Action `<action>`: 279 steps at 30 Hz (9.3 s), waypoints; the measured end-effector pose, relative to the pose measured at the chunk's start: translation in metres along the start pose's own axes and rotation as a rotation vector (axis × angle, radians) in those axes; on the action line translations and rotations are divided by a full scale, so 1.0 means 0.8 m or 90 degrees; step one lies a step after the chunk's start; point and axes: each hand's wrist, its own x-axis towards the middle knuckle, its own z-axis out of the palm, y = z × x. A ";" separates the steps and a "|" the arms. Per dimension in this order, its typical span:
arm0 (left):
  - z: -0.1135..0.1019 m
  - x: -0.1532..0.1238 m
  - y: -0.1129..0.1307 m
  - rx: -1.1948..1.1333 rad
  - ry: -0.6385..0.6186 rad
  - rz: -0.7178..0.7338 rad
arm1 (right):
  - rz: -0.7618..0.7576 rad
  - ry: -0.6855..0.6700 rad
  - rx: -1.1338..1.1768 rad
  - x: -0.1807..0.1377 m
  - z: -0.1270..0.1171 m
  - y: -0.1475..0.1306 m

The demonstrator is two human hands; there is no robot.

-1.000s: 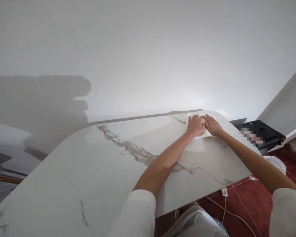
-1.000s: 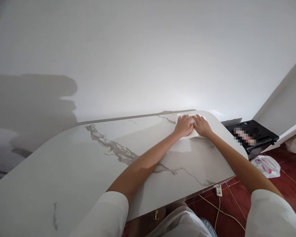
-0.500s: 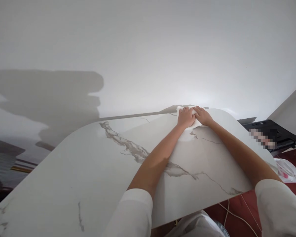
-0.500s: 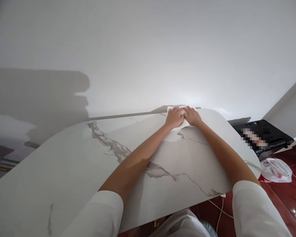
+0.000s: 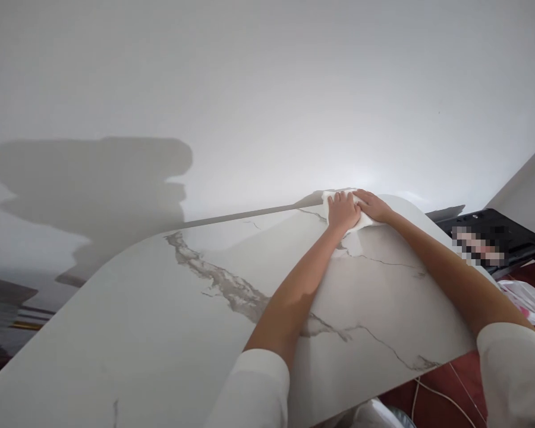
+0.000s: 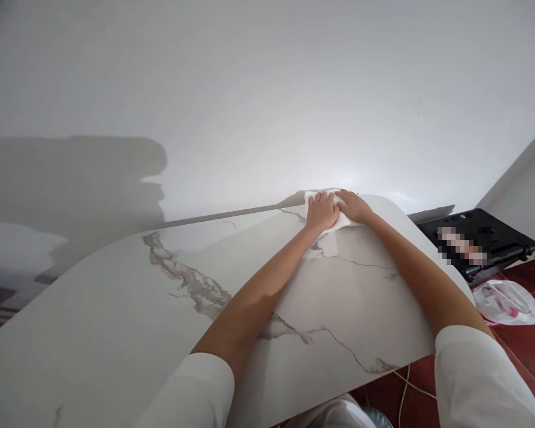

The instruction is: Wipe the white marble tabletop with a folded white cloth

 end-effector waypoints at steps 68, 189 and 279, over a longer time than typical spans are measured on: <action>-0.006 -0.114 0.132 -0.109 -0.057 0.212 | 0.102 0.150 -0.066 -0.245 -0.044 0.013; -0.069 -0.187 -0.105 0.035 0.013 0.042 | -0.004 0.031 -0.088 -0.118 0.035 -0.249; -0.094 -0.313 -0.104 0.072 0.039 0.056 | 0.014 -0.008 -0.115 -0.218 0.055 -0.327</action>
